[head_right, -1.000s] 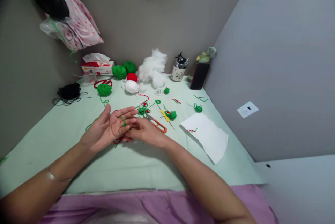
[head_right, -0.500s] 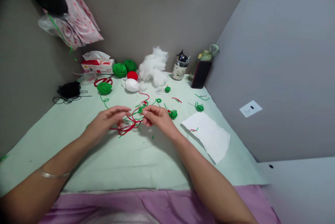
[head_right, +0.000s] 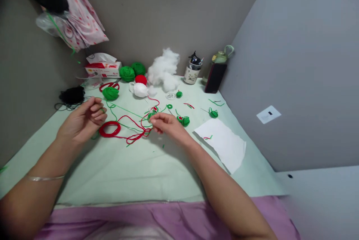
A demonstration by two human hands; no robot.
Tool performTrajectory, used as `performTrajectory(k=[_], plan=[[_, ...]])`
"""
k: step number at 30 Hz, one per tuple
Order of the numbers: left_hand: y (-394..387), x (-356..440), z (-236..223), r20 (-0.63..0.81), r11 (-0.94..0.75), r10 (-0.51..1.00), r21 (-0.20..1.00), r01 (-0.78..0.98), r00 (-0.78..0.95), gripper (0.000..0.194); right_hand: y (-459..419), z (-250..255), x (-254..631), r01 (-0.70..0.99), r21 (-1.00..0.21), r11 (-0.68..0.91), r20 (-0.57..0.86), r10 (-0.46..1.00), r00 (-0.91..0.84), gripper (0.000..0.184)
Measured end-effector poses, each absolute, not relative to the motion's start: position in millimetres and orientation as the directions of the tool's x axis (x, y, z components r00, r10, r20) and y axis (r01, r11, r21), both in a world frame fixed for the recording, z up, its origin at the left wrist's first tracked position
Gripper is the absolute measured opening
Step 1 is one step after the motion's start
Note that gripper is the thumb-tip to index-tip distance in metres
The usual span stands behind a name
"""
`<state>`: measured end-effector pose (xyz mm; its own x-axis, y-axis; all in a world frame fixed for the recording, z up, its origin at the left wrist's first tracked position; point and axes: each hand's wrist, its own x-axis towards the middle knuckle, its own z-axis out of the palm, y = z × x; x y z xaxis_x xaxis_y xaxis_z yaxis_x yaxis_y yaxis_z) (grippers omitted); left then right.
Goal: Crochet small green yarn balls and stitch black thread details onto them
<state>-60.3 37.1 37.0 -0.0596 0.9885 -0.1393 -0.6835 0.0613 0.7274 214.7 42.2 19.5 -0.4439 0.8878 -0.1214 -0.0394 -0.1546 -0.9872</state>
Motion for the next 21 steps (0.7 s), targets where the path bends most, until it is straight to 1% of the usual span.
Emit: performTrajectory(k=[4, 6, 9, 11, 12, 13, 15, 17, 18, 19, 21], plan=[[34.4, -58.4, 44.1, -0.173, 0.105, 0.985, 0.658, -0.746, -0.013, 0.028, 40.2, 19.4, 213.8, 0.091, -0.996, -0.023, -0.062, 0.883, -0.466, 0.025], [31.8, -61.9, 51.8, -0.157, 0.088, 0.988, 0.618, -0.781, -0.012, 0.036, 40.7, 19.0, 214.4, 0.139, -0.990, 0.009, -0.057, 0.885, -0.462, 0.023], [30.0, -82.9, 63.4, -0.055, -0.052, 0.993, 0.562, -0.825, -0.101, 0.044, 43.9, 16.4, 217.2, 0.146, -0.989, -0.027, -0.101, 0.846, -0.524, 0.025], [30.4, -103.3, 67.2, 0.010, -0.205, 0.972, 0.525, -0.826, -0.234, 0.044, 46.0, 14.2, 219.3, 0.126, -0.989, -0.081, -0.140, 0.792, -0.595, 0.027], [30.9, -112.7, 67.5, 0.003, -0.247, 0.958, 0.519, -0.819, -0.287, 0.041, 46.5, 13.3, 219.9, 0.106, -0.989, -0.107, -0.150, 0.769, -0.622, 0.027], [31.4, -120.2, 67.0, -0.045, -0.255, 0.944, 0.530, -0.809, -0.327, 0.041, 46.6, 12.8, 220.2, 0.083, -0.988, -0.130, -0.153, 0.754, -0.639, 0.027], [31.8, -126.7, 65.0, -0.086, -0.272, 0.923, 0.541, -0.796, -0.375, 0.033, 45.7, 13.1, 219.5, 0.037, -0.985, -0.168, -0.153, 0.752, -0.641, 0.027], [31.2, -121.0, 64.1, -0.080, -0.230, 0.944, 0.536, -0.812, -0.320, 0.030, 44.2, 15.5, 218.1, -0.013, -0.982, -0.188, -0.143, 0.789, -0.598, 0.028], [30.6, -114.6, 64.6, -0.067, -0.205, 0.958, 0.524, -0.827, -0.280, 0.031, 43.8, 17.4, 217.8, -0.039, -0.984, -0.174, -0.122, 0.815, -0.566, 0.028], [29.9, -106.8, 65.5, -0.051, -0.169, 0.973, 0.510, -0.843, -0.226, 0.036, 44.0, 19.6, 218.3, -0.059, -0.989, -0.136, -0.085, 0.846, -0.527, 0.028], [28.4, -90.3, 67.8, -0.059, -0.126, 0.983, 0.487, -0.864, -0.176, 0.047, 46.1, 24.5, 222.3, -0.044, -0.999, 0.020, 0.036, 0.915, -0.402, 0.034]])
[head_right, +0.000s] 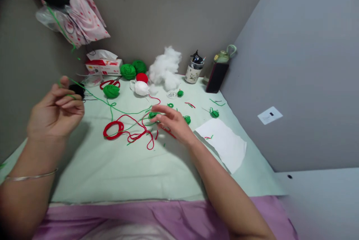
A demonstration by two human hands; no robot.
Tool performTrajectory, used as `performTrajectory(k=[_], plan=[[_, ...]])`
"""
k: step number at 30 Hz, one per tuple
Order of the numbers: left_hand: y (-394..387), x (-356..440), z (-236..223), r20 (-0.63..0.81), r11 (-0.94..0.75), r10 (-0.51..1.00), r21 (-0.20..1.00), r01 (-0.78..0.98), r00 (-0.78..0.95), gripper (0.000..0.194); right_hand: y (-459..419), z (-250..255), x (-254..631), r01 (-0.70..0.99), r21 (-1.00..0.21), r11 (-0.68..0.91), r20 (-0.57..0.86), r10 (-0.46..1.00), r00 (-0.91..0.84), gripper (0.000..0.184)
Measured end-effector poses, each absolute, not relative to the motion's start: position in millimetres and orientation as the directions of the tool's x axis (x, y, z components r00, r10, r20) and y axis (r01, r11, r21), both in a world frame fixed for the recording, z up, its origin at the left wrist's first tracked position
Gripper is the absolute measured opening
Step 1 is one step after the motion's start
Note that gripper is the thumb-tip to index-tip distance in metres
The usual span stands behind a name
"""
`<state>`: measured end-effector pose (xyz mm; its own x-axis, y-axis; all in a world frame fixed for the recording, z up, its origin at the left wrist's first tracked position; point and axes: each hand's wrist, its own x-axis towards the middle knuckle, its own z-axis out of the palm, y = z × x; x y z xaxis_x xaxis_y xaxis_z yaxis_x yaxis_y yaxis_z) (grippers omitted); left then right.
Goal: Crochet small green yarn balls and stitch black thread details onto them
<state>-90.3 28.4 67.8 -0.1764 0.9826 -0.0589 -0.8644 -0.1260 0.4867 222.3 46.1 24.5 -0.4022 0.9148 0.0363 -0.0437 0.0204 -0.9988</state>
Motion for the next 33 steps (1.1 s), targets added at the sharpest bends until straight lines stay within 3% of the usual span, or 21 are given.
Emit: performTrajectory(k=[3, 5, 7, 9, 11, 13, 15, 17, 19, 21, 23, 25, 28, 33], plan=[[26.7, -70.8, 66.4, -0.094, -0.006, 0.994, 0.469, -0.883, -0.057, 0.046, 51.3, 30.8, 236.1, 0.233, -0.937, 0.262, 0.229, 0.960, -0.160, 0.034], [25.1, -62.1, 59.5, -0.111, 0.039, 0.994, 0.480, -0.876, -0.016, 0.039, 52.8, 33.5, 246.8, 0.408, -0.870, 0.276, 0.258, 0.961, -0.100, 0.021], [21.4, -54.0, 48.4, -0.110, 0.142, 0.989, 0.549, -0.824, 0.098, 0.028, 50.7, 35.7, 255.4, 0.496, -0.835, 0.238, 0.193, 0.971, -0.141, 0.018], [14.7, -43.9, 35.5, -0.106, 0.333, 0.927, 0.678, -0.655, 0.361, 0.014, 46.4, 37.7, 260.3, 0.534, -0.822, 0.198, 0.067, 0.965, -0.255, 0.018], [6.2, -31.5, 23.3, -0.127, 0.454, 0.745, 0.815, -0.359, 0.655, 0.013, 42.7, 39.1, 262.5, 0.560, -0.808, 0.181, -0.042, 0.931, -0.362, 0.019], [-0.5, -19.5, 13.0, -0.167, 0.392, 0.570, 0.916, -0.088, 0.804, 0.018, 41.9, 39.6, 264.0, 0.597, -0.778, 0.195, -0.072, 0.917, -0.392, 0.020], [-1.8, -11.8, 5.2, -0.179, 0.211, 0.605, 0.976, 0.060, 0.776, 0.019, 44.1, 39.5, 266.4, 0.692, -0.686, 0.223, -0.028, 0.943, -0.332, 0.022], [3.6, -11.4, 0.0, -0.114, 0.044, 0.786, 0.991, 0.128, 0.607, 0.020, 47.5, 39.9, 269.8, 0.818, -0.533, 0.216, 0.009, 0.968, -0.250, 0.022], [13.4, -18.1, -2.1, 0.054, -0.121, 0.945, 0.974, 0.193, 0.322, 0.017, 49.7, 40.9, 272.2, 0.901, -0.396, 0.179, 0.027, 0.983, -0.184, 0.022], [23.4, -28.4, -1.1, 0.263, -0.247, 0.964, 0.936, 0.249, -0.032, 0.010, 49.6, 41.2, 271.8, 0.935, -0.321, 0.151, 0.021, 0.988, -0.152, 0.021], [30.1, -37.4, 2.2, 0.243, -0.222, 0.933, 0.969, 0.110, -0.265, 0.004, 47.8, 39.4, 268.0, 0.950, -0.277, 0.143, -0.013, 0.988, -0.153, 0.017], [32.0, -41.3, 6.0, 0.062, -0.120, 0.946, 0.979, -0.166, -0.317, 0.005, 46.1, 35.2, 262.2, 0.961, -0.236, 0.144, -0.053, 0.986, -0.161, 0.012], [28.1, -36.4, 8.6, -0.132, 0.055, 0.977, 0.916, -0.398, -0.170, 0.011, 45.9, 28.1, 255.4, 0.965, -0.220, 0.144, -0.082, 0.983, -0.165, 0.015], [16.4, -16.0, 6.1, -0.271, 0.291, 0.955, 0.804, -0.519, 0.117, 0.019, 47.9, 31.6, 257.7, 0.932, -0.328, 0.153, -0.055, 0.982, -0.181, 0.024]])
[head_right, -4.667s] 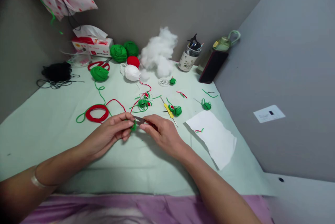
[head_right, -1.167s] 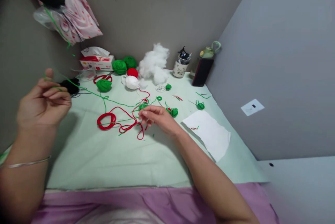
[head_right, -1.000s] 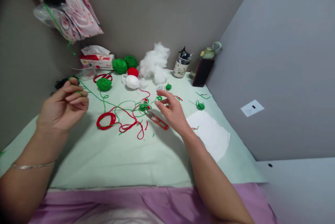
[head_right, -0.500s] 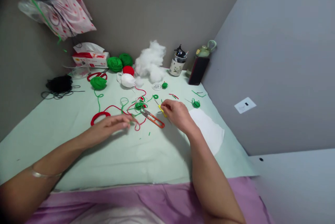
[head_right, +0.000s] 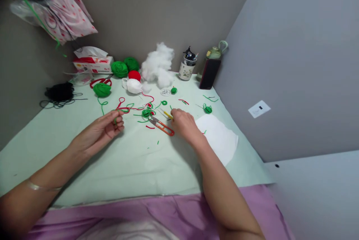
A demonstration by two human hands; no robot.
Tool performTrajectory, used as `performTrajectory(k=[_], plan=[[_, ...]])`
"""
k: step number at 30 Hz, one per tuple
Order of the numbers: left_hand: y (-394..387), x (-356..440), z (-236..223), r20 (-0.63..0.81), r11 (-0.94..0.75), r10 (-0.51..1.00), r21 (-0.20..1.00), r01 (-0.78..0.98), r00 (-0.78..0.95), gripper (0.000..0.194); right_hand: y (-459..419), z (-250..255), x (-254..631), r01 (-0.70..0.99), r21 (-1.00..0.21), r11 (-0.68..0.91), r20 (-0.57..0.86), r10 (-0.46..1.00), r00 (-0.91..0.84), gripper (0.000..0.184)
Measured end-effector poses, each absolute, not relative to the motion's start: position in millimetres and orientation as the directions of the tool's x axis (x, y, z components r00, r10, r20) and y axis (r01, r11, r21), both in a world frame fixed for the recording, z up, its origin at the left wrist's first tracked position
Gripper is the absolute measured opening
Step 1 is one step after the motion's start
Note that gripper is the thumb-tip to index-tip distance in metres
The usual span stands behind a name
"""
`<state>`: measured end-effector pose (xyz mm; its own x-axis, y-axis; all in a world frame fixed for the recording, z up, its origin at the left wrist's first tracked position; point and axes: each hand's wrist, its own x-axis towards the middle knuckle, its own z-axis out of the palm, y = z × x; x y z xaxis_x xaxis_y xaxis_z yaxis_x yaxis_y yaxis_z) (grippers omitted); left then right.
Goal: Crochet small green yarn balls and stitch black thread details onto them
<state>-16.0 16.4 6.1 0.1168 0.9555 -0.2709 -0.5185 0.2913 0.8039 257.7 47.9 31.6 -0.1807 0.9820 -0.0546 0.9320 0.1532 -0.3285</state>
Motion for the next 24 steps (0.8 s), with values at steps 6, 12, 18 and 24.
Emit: performTrajectory(k=[6, 12, 18, 24], plan=[[-1.8, 3.9, 13.3, -0.243, 0.327, 0.940, 0.841, -0.431, 0.240, 0.022, 31.8, 49.1, 252.8, 0.212, -0.977, 0.006, -0.052, 0.962, -0.270, 0.019], [-19.1, 19.3, 22.9, -0.192, 0.252, 0.928, 0.955, -0.157, 0.321, 0.016, 2.9, 52.6, 234.4, -0.243, -0.964, -0.107, -0.038, 0.961, -0.273, 0.017], [-29.8, 27.7, 21.9, -0.184, 0.224, 0.903, 0.973, -0.059, 0.389, 0.014, -10.8, 43.5, 229.2, -0.295, -0.948, -0.115, -0.039, 0.967, -0.253, 0.020], [-37.7, 28.8, 19.7, -0.232, 0.262, 0.883, 0.965, -0.019, 0.408, 0.020, -24.8, 35.6, 233.0, -0.279, -0.958, -0.067, -0.003, 0.974, -0.226, 0.018]])
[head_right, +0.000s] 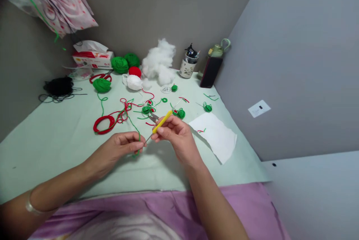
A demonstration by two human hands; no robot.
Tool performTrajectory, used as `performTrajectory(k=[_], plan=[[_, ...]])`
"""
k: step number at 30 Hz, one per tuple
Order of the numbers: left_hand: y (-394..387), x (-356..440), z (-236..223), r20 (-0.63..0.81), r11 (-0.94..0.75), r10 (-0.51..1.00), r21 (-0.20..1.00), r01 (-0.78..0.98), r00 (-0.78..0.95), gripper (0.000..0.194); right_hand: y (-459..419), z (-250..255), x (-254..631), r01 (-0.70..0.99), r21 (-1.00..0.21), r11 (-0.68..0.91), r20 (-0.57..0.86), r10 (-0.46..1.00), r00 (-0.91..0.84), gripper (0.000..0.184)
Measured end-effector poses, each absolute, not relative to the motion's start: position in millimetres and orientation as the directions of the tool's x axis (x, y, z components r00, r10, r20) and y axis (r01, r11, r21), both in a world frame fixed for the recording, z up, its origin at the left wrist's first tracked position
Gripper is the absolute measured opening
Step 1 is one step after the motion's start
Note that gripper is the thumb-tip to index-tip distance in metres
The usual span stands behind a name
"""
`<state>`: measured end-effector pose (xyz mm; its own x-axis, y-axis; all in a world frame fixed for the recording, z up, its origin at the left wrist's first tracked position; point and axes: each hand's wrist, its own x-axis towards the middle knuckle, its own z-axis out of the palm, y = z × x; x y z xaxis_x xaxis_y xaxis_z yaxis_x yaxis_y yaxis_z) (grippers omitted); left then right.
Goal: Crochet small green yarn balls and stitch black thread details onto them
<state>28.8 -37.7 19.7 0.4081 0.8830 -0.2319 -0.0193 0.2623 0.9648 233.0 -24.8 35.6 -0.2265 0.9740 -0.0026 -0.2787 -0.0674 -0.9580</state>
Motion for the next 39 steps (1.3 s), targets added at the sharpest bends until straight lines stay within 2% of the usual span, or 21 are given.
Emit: performTrajectory(k=[3, 8, 12, 15, 17, 19, 21, 23, 24, 26, 29, 32, 34, 36, 37, 39], plan=[[-40.7, 27.0, 16.2, -0.223, 0.236, 0.883, 0.972, 0.020, 0.414, 0.021, -30.9, 33.9, 234.7, -0.300, -0.954, -0.028, 0.028, 0.984, -0.178, 0.018], [-44.8, 21.2, 7.2, -0.213, 0.192, 0.891, 0.977, 0.092, 0.400, 0.021, -34.7, 34.0, 240.7, -0.305, -0.942, 0.144, 0.112, 0.986, 0.120, 0.014], [-45.6, 14.6, 0.9, -0.246, 0.205, 0.892, 0.968, 0.146, 0.380, 0.023, -35.7, 36.1, 246.2, -0.257, -0.950, 0.175, 0.130, 0.975, 0.181, 0.016], [-46.2, 11.9, 0.6, -0.257, 0.206, 0.881, 0.964, 0.167, 0.397, 0.023, -38.3, 34.3, 247.7, -0.139, -0.968, 0.211, 0.175, 0.957, 0.232, 0.014], [-47.4, 12.0, 1.7, -0.267, 0.215, 0.874, 0.962, 0.170, 0.407, 0.024, -40.9, 30.4, 248.1, 0.098, -0.943, 0.319, 0.333, 0.892, 0.307, 0.010], [-48.9, 13.4, 3.0, -0.282, 0.230, 0.864, 0.958, 0.171, 0.417, 0.026, -42.9, 25.1, 249.0, 0.458, -0.778, 0.430, 0.579, 0.775, 0.254, 0.015], [-50.6, 15.4, 4.4, -0.300, 0.253, 0.849, 0.953, 0.164, 0.435, 0.028, -43.2, 20.2, 251.1, 0.720, -0.482, 0.500, 0.749, 0.662, 0.041, 0.025], [-51.9, 16.9, 6.2, -0.312, 0.278, 0.836, 0.950, 0.140, 0.452, 0.027, -41.5, 17.0, 254.8, 0.812, -0.254, 0.526, 0.787, 0.601, -0.143, 0.028], [-52.3, 17.2, 7.4, -0.310, 0.285, 0.835, 0.950, 0.124, 0.454, 0.026, -40.0, 16.2, 257.4, 0.834, -0.196, 0.515, 0.783, 0.594, -0.182, 0.026], [-52.4, 16.7, 10.0, -0.285, 0.282, 0.859, 0.957, 0.073, 0.424, 0.024, -36.5, 16.0, 263.9, 0.884, -0.160, 0.439, 0.747, 0.639, -0.182, 0.023], [-51.5, 15.3, 14.0, -0.234, 0.262, 0.925, 0.964, -0.054, 0.300, 0.018, -33.1, 17.3, 274.0, 0.929, -0.218, 0.300, 0.668, 0.740, -0.082, 0.023], [-51.9, 17.4, 17.4, -0.240, 0.278, 0.949, 0.943, -0.182, 0.206, 0.017, -37.5, 19.9, 275.1, 0.851, -0.453, 0.266, 0.552, 0.833, 0.033, 0.019], [-53.5, 21.8, 19.1, -0.247, 0.287, 0.951, 0.930, -0.231, 0.189, 0.017, -45.8, 22.3, 267.4, 0.676, -0.686, 0.269, 0.409, 0.911, 0.053, 0.024], [-55.5, 27.3, 20.5, -0.235, 0.275, 0.956, 0.928, -0.252, 0.177, 0.016, -56.2, 24.0, 254.5, 0.401, -0.887, 0.227, 0.249, 0.969, 0.002, 0.028], [-56.5, 29.9, 21.0, -0.221, 0.257, 0.962, 0.934, -0.250, 0.163, 0.015, -61.3, 24.2, 247.3, 0.257, -0.950, 0.180, 0.177, 0.984, -0.038, 0.026], [-58.3, 34.1, 21.9, -0.175, 0.196, 0.978, 0.958, -0.211, 0.112, 0.013, -69.7, 22.8, 233.9, 0.029, -0.998, 0.059, 0.056, 0.993, -0.100, 0.024]])
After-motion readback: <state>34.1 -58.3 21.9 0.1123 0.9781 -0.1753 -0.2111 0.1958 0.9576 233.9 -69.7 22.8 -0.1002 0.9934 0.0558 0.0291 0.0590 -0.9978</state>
